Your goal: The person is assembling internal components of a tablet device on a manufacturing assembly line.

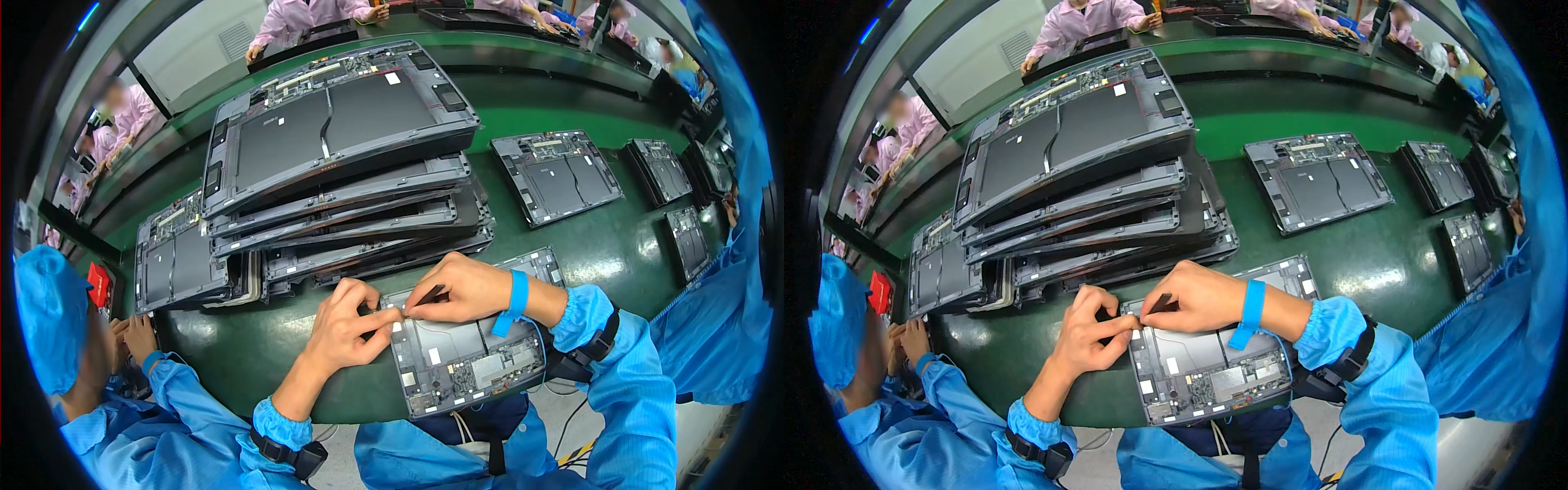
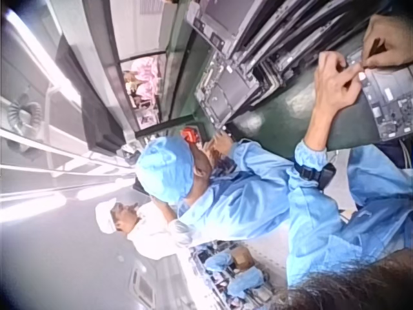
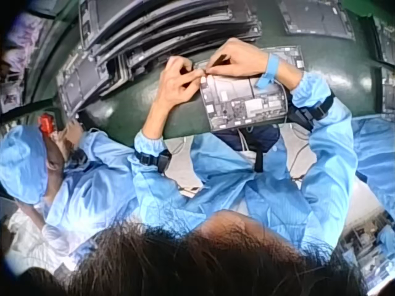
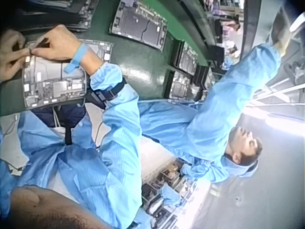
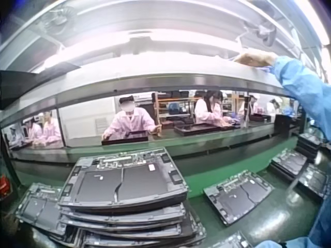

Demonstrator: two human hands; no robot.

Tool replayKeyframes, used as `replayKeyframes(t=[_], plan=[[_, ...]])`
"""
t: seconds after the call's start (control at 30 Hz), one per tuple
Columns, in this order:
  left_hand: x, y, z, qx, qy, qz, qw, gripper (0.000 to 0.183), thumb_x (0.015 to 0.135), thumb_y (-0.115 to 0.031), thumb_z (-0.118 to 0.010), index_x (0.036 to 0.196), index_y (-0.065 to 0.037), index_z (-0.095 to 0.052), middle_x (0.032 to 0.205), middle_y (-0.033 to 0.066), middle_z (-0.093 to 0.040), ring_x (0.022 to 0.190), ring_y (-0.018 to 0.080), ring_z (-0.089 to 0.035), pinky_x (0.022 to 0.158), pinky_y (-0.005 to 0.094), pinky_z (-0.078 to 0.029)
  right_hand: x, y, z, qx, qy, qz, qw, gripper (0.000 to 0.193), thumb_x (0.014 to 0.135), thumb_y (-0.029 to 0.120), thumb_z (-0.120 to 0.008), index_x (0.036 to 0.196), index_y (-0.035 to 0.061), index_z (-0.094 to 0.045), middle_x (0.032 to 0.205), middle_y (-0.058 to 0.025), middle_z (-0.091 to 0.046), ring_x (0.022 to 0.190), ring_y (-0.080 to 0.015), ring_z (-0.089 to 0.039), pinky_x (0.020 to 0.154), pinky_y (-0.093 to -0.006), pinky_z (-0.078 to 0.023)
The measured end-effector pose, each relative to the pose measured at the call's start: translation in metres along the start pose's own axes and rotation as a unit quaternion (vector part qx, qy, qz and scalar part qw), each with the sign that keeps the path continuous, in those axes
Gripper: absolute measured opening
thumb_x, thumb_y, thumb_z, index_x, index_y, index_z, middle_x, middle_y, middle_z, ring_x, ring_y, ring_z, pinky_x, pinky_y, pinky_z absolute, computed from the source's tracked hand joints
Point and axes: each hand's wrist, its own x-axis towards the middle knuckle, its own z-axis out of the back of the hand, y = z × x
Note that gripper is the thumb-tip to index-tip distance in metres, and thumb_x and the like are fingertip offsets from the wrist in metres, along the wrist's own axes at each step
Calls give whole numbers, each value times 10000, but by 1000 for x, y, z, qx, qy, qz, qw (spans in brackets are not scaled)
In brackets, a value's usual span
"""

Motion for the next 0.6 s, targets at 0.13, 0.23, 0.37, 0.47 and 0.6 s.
replayKeyframes(t=[0.13,0.23,0.37,0.47,0.6], plan=[[2,0,1,-1,-8,-5,1000,221,637,-125,-706,852,-152,-752,800,40,-526,789,234,-536,602,340,-470,-2,7,7,-10,15,-23,1000,155,826,107,-700,938,1,-722,814,-126,-710,648,-219,-676,580,-292,-522],[-1,0,-1,-5,-11,-2,1000,225,640,-130,-703,857,-160,-751,791,31,-519,780,227,-538,595,332,-471,-7,6,0,0,-12,-27,1000,167,818,119,-666,926,-1,-710,816,-153,-702,684,-253,-683,634,-317,-547],[0,-1,0,-4,-14,-5,1000,217,644,-126,-699,853,-166,-740,786,23,-510,768,223,-532,587,332,-470,-4,10,-1,-20,-14,-17,1000,154,812,116,-673,910,0,-699,806,-149,-696,688,-263,-685,620,-318,-542],[-2,0,-2,0,-21,-11,1000,209,645,-124,-698,847,-165,-731,786,21,-509,767,223,-531,586,334,-469,-5,11,-4,-63,-24,-4,998,128,806,123,-680,848,3,-682,764,-140,-677,666,-285,-667,598,-343,-531],[0,0,-2,5,-25,-16,1000,205,647,-125,-699,846,-166,-726,782,20,-507,769,221,-533,575,333,-466,-12,16,-11,-176,-49,45,982,143,813,118,-675,713,27,-628,641,-102,-578,585,-293,-580,520,-395,-461]])
